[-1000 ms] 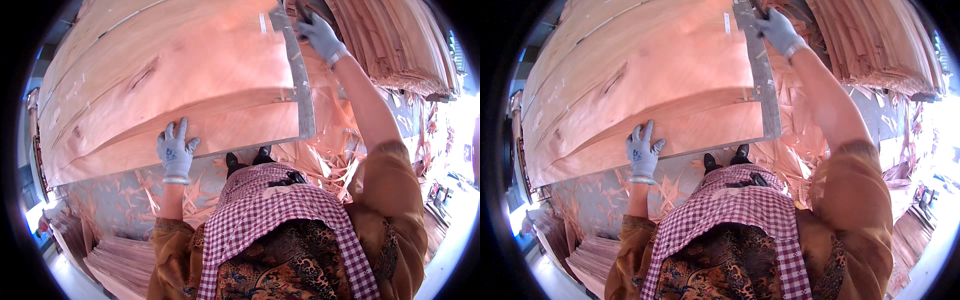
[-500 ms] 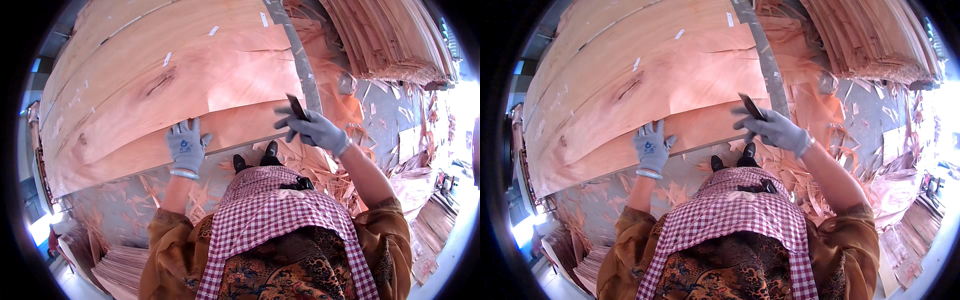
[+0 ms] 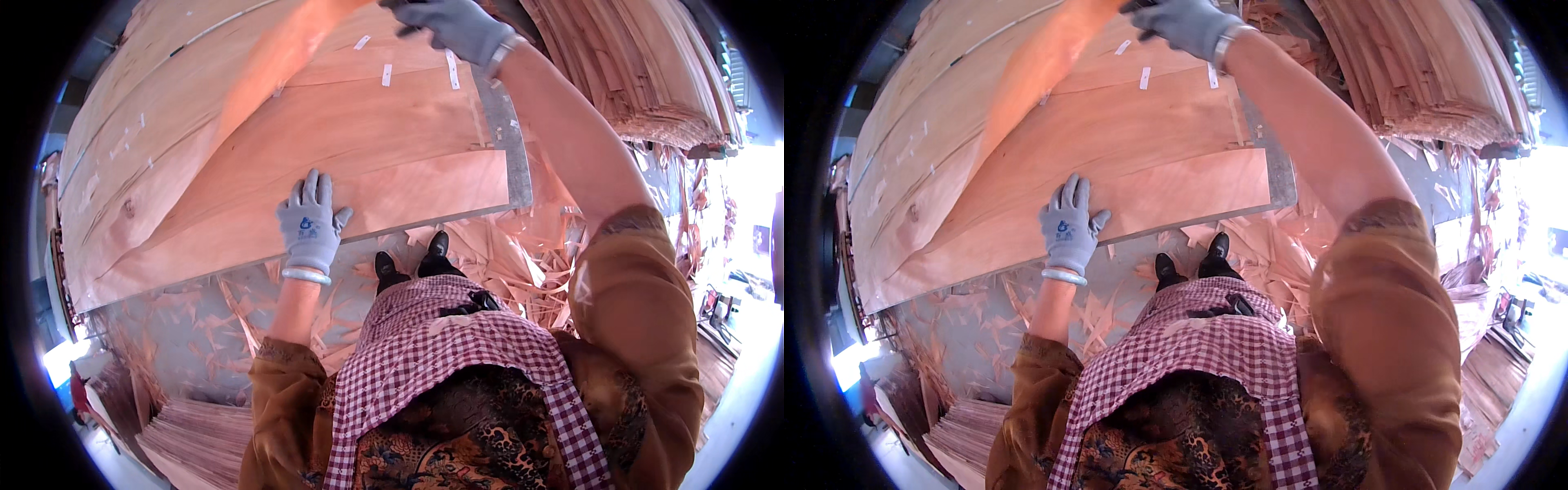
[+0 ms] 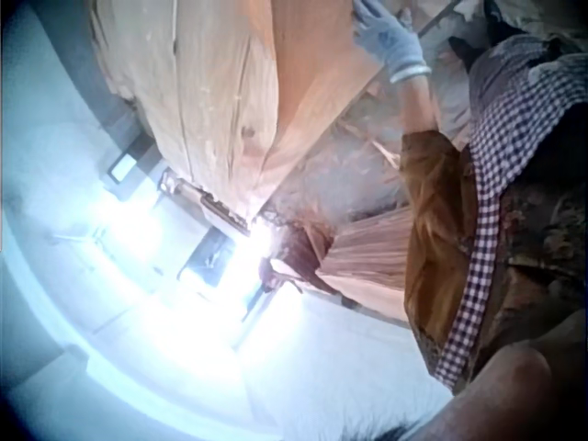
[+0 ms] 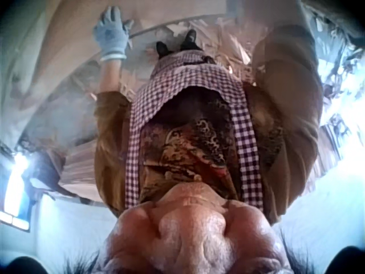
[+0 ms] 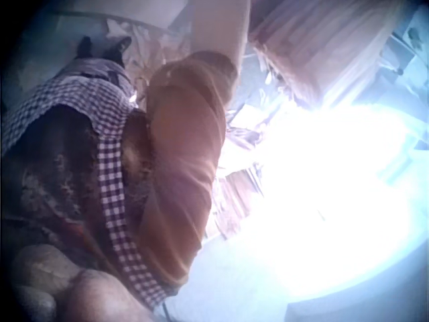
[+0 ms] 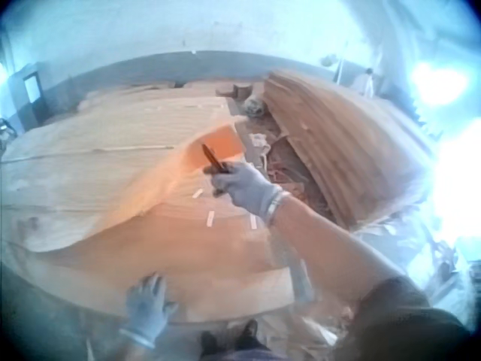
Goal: The person trims and cuts sheets of wood veneer on a large work surface using a utility knife.
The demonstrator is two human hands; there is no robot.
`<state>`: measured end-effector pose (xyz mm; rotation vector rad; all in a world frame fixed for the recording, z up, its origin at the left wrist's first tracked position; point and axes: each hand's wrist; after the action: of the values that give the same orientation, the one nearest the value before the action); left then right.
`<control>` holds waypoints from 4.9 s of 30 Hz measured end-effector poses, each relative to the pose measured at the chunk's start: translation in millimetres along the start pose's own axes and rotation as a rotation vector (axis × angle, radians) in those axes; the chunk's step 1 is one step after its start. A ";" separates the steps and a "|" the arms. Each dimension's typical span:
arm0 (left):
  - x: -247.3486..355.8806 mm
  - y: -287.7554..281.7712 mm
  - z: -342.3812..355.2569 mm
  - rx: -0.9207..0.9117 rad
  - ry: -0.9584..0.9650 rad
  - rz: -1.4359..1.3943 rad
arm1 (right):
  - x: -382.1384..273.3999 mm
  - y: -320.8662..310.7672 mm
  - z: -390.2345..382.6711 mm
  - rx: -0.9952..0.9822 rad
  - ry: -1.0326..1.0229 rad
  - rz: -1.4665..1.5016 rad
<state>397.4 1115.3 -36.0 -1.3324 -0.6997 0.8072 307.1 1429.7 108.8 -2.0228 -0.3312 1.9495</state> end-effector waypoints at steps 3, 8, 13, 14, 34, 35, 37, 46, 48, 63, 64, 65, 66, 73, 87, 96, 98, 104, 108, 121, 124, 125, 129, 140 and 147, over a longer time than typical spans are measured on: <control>2.5 -4.8 -0.9 0.041 0.002 -0.022 | 20.3 -28.5 -69.9 -0.180 0.376 0.116; -4.0 -4.4 -4.1 -0.033 0.074 0.011 | 88.0 -1.9 -256.1 -0.625 0.531 0.261; -2.5 -6.1 -1.4 -0.008 0.112 -0.004 | 123.3 -24.8 -380.5 -0.798 0.929 0.359; -4.2 -5.0 -2.6 -0.014 0.108 -0.003 | 119.9 -23.2 -387.3 -0.741 0.938 0.384; -5.0 -8.7 -0.3 -0.034 0.093 -0.068 | 51.1 39.1 -242.3 -0.254 0.533 0.522; -4.9 -8.4 3.8 -0.030 0.131 -0.095 | 59.2 50.9 -232.6 -0.224 0.500 0.525; -10.3 -8.3 7.4 -0.026 0.190 -0.137 | 51.0 74.7 -203.0 -0.245 0.433 0.507; -23.5 -0.1 11.5 -0.025 0.212 -0.315 | 78.1 152.3 -131.6 0.043 0.420 0.416; -21.2 -5.4 11.8 -0.018 0.190 -0.360 | 83.2 158.4 -130.7 0.086 0.465 0.367; -15.0 -11.4 19.9 -0.039 0.364 -0.169 | 109.9 167.0 -135.9 0.169 0.396 0.358; -15.1 -8.6 18.3 -0.018 0.362 -0.172 | 110.0 167.7 -135.7 0.175 0.395 0.371; -15.0 -4.9 15.9 0.013 0.361 -0.169 | 110.1 168.1 -135.5 0.181 0.394 0.384; -14.8 -0.7 12.7 0.045 0.361 -0.167 | 110.3 167.5 -135.8 0.176 0.401 0.372; -15.5 4.2 9.8 -0.002 0.275 -0.263 | 114.6 162.3 -139.0 0.102 0.267 0.292; -12.2 -3.2 9.6 -0.031 0.228 -0.226 | 89.8 117.8 -126.3 -0.089 0.246 -0.213; -10.0 3.4 3.5 0.008 0.197 -0.246 | 58.6 91.2 -130.1 -0.130 0.283 -0.336; -9.7 6.0 4.6 0.017 0.214 -0.261 | 80.4 80.7 -139.0 -0.067 0.320 -0.116; -13.6 11.0 4.4 0.031 0.227 -0.259 | 102.0 86.9 -180.8 0.015 0.709 0.442; -8.3 5.6 4.8 0.079 0.258 -0.214 | 102.8 93.7 -192.7 0.022 0.694 0.550; 7.7 9.7 10.9 0.025 0.255 -0.039 | 118.3 98.5 -193.3 0.036 0.610 0.503; 6.7 6.0 9.8 0.046 0.241 -0.055 | 109.9 98.7 -191.7 0.019 0.606 0.520; 5.6 5.5 9.6 0.049 0.237 -0.068 | 103.8 96.7 -191.3 -0.010 0.599 0.508; 4.2 5.9 10.2 0.060 0.195 -0.179 | 78.7 83.1 -186.0 -0.072 0.593 0.507; 7.5 12.0 10.0 0.129 0.135 -0.217 | 103.0 106.3 -196.5 0.061 0.521 0.447; 6.2 12.0 8.0 0.155 0.157 -0.174 | 100.0 102.6 -194.4 -0.007 0.543 0.306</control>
<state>392.9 1125.6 -47.1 -1.1632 -0.6070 0.5982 500.7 1360.2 -17.6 -2.6175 0.1068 1.4481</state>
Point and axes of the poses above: each hand's wrist, its own z-axis towards the middle knuckle, its own y-axis out of the palm, x = y × z, and after that the axes turned 4 degrees about x, right-handed
